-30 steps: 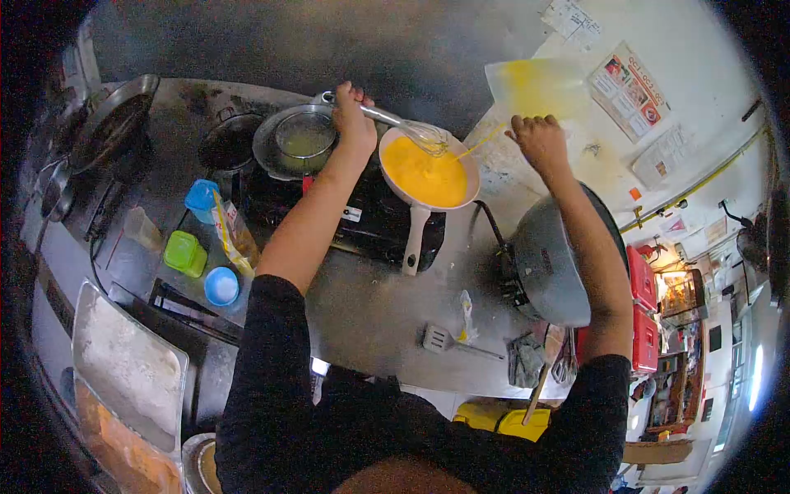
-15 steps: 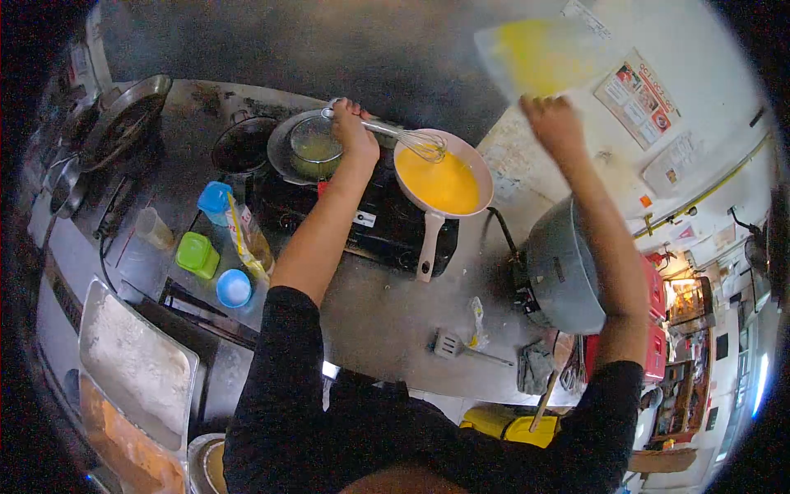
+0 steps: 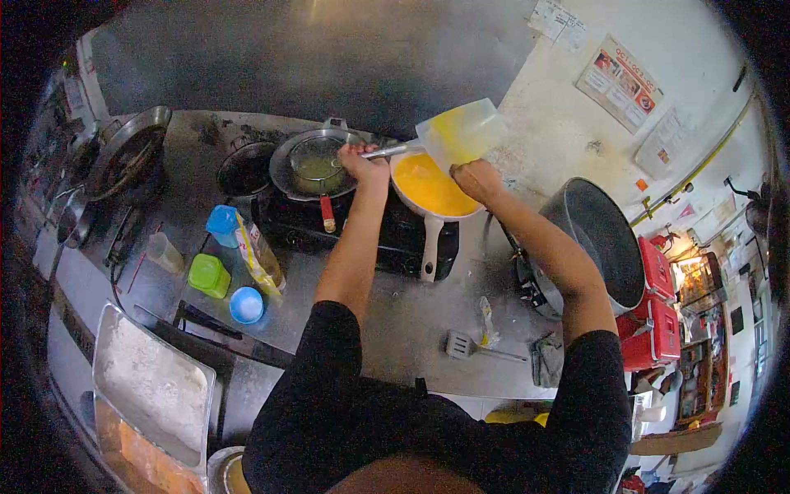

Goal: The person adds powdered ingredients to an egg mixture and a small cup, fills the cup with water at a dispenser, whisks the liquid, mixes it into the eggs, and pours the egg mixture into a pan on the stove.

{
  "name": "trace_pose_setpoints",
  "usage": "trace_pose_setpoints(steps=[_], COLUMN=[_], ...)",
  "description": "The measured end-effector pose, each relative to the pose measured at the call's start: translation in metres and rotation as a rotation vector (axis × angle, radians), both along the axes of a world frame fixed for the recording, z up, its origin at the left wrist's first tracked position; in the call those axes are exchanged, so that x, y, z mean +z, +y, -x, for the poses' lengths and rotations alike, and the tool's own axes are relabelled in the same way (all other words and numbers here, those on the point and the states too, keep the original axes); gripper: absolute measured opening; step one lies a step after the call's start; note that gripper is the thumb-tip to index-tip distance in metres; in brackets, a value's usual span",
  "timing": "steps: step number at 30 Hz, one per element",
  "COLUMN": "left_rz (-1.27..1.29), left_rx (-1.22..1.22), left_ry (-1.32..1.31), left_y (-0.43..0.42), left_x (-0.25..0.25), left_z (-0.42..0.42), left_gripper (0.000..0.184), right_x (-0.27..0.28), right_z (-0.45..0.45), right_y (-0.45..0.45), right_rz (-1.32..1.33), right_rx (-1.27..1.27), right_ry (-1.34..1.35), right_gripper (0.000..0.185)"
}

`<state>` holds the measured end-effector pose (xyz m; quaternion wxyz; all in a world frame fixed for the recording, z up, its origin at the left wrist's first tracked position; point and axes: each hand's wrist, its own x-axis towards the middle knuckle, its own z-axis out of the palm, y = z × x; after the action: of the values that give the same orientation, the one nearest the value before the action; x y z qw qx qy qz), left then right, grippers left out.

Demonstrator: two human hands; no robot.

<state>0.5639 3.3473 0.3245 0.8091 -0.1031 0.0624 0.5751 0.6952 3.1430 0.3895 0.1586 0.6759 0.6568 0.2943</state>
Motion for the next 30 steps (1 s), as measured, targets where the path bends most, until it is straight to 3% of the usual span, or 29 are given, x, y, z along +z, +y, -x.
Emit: trace_pose_setpoints(steps=[3,7,10,13,14,16,19,21,23,25,26,28,30], left_rz=[0.06,0.032,0.033,-0.067,-0.082,-0.064,-0.103,-0.007,-0.078,-0.149,-0.143,-0.197,-0.178], left_rx=[-0.027,-0.02,-0.129,-0.099,-0.148,-0.139,-0.149,-0.165,-0.17,-0.217,-0.158,-0.167,-0.177], left_ry=[-0.044,0.073,0.083,0.153,0.136,0.152,0.203,0.246,0.3,0.245,0.312,0.167,0.222], left_y=[0.0,-0.019,-0.028,-0.001,-0.013,0.0,-0.001,-0.007,0.002,0.01,-0.023,-0.008,0.0], left_x=[-0.018,0.009,0.026,-0.011,-0.002,-0.018,-0.021,-0.013,-0.026,-0.037,-0.004,-0.01,-0.01], left_z=[-0.028,-0.023,-0.009,-0.034,-0.021,-0.029,-0.032,-0.033,-0.044,-0.049,-0.036,-0.041,-0.043], left_gripper=[0.021,0.02,0.018,0.021,0.023,0.026,0.026,0.027,0.026,0.023,0.023,0.023,0.026], right_x=[0.002,0.001,-0.003,-0.012,-0.016,-0.023,-0.032,-0.036,-0.036,-0.048,-0.049,-0.037,-0.023], right_z=[-0.012,-0.02,-0.023,-0.03,-0.033,-0.04,-0.035,-0.026,-0.024,-0.037,-0.04,-0.035,-0.026], right_y=[0.005,0.003,-0.007,-0.009,-0.012,-0.016,-0.022,-0.018,-0.012,-0.01,-0.008,-0.015,-0.027], right_rz=[-0.012,0.095,-0.008,-0.046,-0.109,-0.007,-0.102,-0.061,-0.017,-0.23,-0.271,-0.213,-0.176], right_rx=[-0.012,0.069,-0.03,-0.083,-0.08,-0.041,-0.122,-0.184,-0.265,-0.196,-0.198,-0.304,-0.382], right_ry=[-0.02,-0.039,0.087,0.091,0.098,0.059,0.196,0.179,0.159,0.305,0.319,0.323,0.355], right_gripper=[0.014,0.016,0.017,0.017,0.018,0.019,0.019,0.019,0.018,0.018,0.018,0.018,0.018])
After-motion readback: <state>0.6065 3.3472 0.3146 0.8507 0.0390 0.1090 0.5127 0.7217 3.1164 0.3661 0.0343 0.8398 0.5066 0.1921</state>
